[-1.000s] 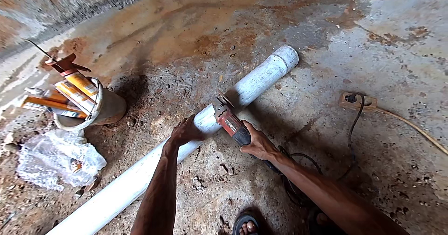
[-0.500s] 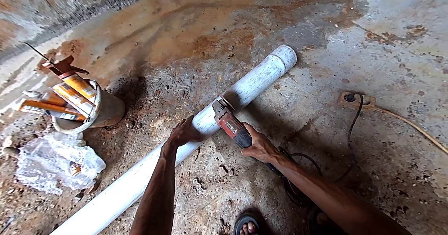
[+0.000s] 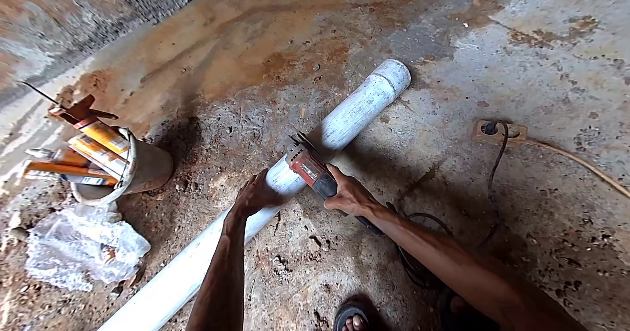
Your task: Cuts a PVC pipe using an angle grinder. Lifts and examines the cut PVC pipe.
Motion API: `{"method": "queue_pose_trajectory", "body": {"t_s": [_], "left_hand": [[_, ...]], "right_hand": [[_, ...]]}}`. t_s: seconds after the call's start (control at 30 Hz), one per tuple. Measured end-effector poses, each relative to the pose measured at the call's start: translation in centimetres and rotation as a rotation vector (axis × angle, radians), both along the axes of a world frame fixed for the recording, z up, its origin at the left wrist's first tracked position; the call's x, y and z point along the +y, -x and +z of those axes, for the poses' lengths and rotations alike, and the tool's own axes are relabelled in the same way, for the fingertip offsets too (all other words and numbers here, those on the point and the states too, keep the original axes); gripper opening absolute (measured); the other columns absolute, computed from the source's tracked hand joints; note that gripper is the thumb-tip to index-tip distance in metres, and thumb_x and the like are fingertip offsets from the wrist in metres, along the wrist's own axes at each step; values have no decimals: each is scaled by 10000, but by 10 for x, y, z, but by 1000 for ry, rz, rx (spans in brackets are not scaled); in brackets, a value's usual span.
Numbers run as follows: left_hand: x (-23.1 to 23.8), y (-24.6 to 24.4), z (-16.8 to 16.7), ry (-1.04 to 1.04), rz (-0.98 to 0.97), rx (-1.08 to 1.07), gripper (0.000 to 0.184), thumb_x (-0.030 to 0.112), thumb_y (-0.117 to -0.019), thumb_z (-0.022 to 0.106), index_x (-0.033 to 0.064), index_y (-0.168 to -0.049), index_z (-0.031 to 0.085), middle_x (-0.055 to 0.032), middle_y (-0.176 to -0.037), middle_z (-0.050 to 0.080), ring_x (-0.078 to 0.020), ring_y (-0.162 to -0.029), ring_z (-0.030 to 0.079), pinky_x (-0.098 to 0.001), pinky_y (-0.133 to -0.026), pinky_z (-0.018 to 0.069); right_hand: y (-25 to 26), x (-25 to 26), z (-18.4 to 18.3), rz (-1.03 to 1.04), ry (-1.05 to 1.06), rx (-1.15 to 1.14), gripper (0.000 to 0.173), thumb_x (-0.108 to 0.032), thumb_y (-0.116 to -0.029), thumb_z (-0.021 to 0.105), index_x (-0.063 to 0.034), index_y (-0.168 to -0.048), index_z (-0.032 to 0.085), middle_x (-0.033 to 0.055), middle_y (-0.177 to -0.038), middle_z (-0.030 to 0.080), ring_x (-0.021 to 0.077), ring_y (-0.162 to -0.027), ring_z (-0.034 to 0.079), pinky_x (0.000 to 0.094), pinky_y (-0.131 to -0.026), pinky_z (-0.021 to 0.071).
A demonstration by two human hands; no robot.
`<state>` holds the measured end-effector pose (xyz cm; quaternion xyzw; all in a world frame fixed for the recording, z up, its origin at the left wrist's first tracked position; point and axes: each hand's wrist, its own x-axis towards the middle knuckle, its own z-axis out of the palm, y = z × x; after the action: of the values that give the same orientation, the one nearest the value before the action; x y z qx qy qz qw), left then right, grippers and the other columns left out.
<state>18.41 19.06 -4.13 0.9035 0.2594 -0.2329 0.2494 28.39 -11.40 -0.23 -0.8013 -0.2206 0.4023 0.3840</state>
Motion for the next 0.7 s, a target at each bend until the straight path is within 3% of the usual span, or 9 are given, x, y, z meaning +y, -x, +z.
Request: {"method": "queue_pose_trajectory", "body": {"t_s": [0.27, 0.47, 0.7], "left_hand": [[-10, 5, 3, -65, -10, -7, 1264, 546, -574, 933, 189, -1610, 302, -181, -1561, 418, -398, -1437, 387, -660, -1144, 299], [0, 0, 3, 22, 6, -2, 1210, 498, -592, 940, 184, -1595, 340, -208, -1544, 430, -416, -1425, 396, -668, -1132, 312], [10, -9, 9, 260, 78, -34, 1131, 287, -613, 965, 134, -1564, 371, -252, -1488, 470, -383, -1360, 481, -572, -1103, 417]], "right_hand": [[-14, 24, 7, 2, 18, 23, 1011, -270, -776, 785, -183, -1630, 251, 191, -1222, 665, 335, -1107, 650, 551, -931, 508], [0, 6, 2, -29, -5, 32, 1034, -272, -756, 793, -178, -1629, 247, 183, -1268, 654, 323, -1145, 643, 535, -960, 509], [12, -11, -6, -42, -30, 25, 1043, -264, -743, 799, -171, -1628, 254, 184, -1306, 638, 324, -1181, 632, 537, -983, 503]]}}
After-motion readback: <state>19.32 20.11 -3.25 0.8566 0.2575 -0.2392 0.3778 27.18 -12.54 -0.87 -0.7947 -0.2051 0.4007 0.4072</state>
